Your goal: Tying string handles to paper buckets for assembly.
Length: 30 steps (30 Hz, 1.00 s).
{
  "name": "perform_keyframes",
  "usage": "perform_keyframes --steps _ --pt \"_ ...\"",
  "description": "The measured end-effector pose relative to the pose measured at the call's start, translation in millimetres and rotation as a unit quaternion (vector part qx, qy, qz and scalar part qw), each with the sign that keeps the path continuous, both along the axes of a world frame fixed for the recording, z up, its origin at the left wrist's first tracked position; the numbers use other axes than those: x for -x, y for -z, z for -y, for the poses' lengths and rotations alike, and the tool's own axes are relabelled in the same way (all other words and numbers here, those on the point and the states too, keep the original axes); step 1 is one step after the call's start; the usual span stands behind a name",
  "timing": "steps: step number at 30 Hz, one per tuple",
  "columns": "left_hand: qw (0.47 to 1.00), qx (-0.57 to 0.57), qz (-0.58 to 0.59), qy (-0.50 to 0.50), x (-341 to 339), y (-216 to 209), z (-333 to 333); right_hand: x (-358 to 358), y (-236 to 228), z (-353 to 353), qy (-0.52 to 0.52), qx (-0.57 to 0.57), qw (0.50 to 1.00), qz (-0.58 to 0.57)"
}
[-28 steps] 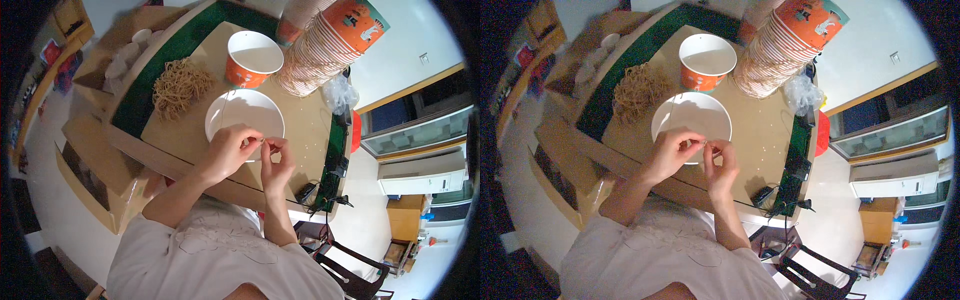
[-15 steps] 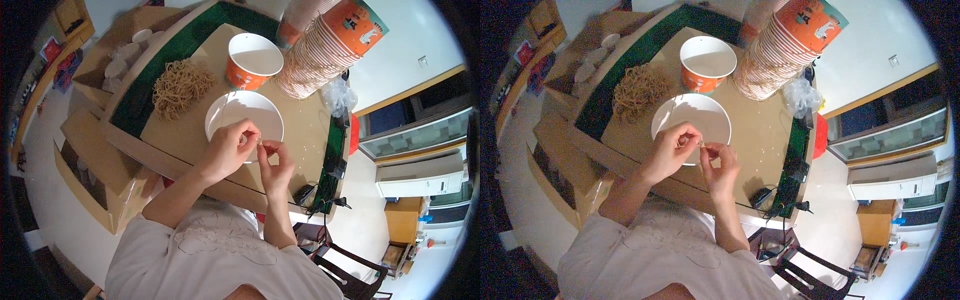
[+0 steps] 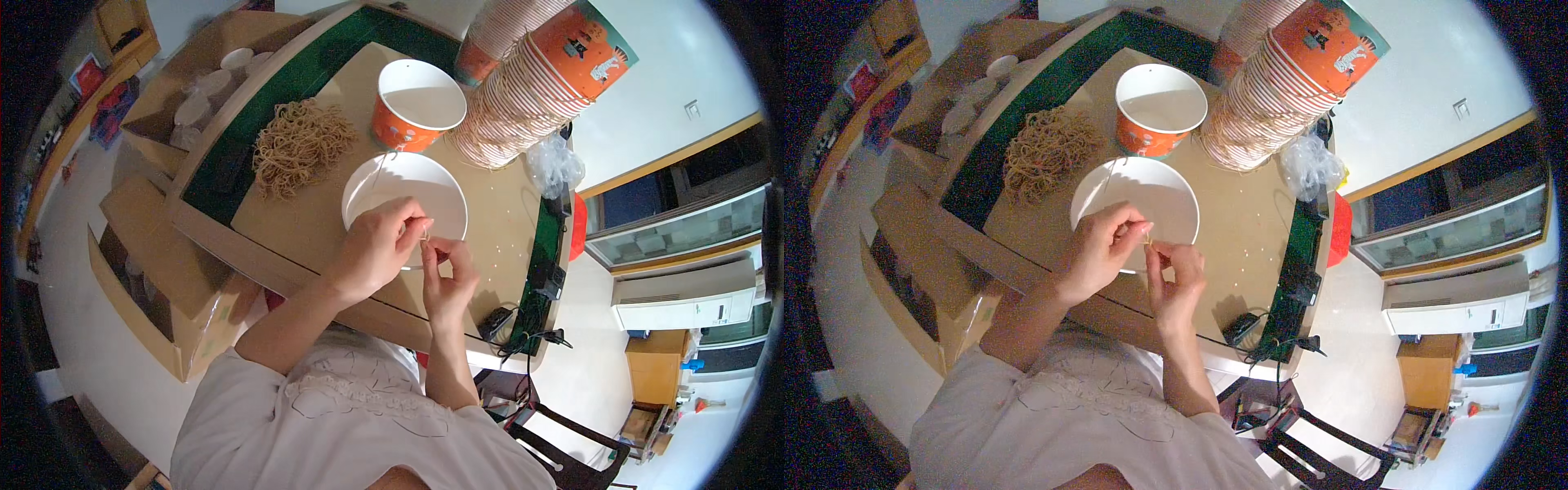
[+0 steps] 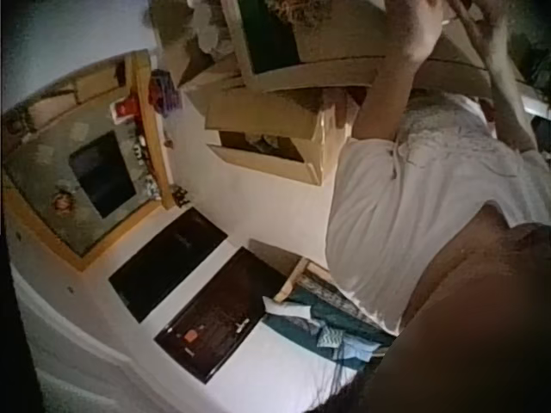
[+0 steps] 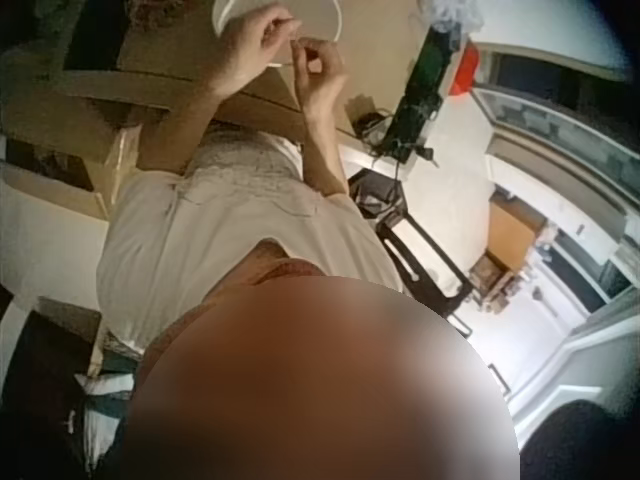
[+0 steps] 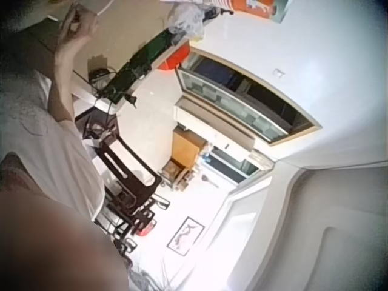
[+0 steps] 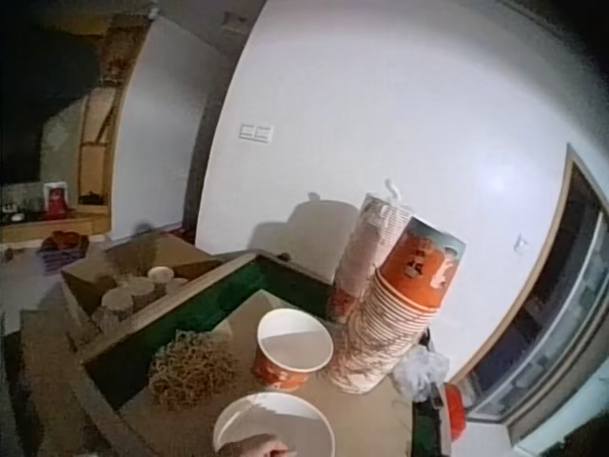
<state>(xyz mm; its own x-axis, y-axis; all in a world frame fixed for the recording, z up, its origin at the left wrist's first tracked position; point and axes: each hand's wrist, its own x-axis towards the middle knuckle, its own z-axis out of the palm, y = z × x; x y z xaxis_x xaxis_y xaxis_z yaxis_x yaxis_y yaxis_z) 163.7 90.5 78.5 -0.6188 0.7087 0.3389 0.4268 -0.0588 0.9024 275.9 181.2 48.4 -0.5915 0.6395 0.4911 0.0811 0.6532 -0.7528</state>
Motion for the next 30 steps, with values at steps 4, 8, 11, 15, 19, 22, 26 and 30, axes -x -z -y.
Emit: perform_keyframes --steps 4,8,11,15,19,22,26,30 --pt "0.992 -0.066 -0.070 -0.079 -1 -1 -3 -2 -3 -1 -0.028 -0.080 0.996 0.002" --pt "0.987 -0.081 -0.091 -0.103 -6 4 -4 -6 -6 0 -0.028 -0.074 0.997 0.017" --pt "0.993 -0.083 -0.043 -0.076 -6 0 -3 -3 -20 3 -0.015 -0.067 0.997 0.026" --pt "1.000 -0.028 0.002 -0.006 -7 -12 0 -2 -23 -2 -0.023 -0.105 0.994 -0.002" --pt "0.999 -0.033 0.018 0.039 -5 -31 9 -6 -25 -9 -0.061 0.087 0.994 -0.016" --pt "0.994 -0.030 -0.100 0.034 6 -14 13 -9 -27 -13 -0.092 0.128 0.987 -0.031" --pt "0.989 -0.011 -0.131 0.068 3 -30 17 -15 -37 -16 -0.140 0.093 0.986 -0.003" --pt "0.989 -0.031 -0.128 0.072 -4 -38 18 -19 -37 -15 -0.150 0.060 0.986 -0.030"
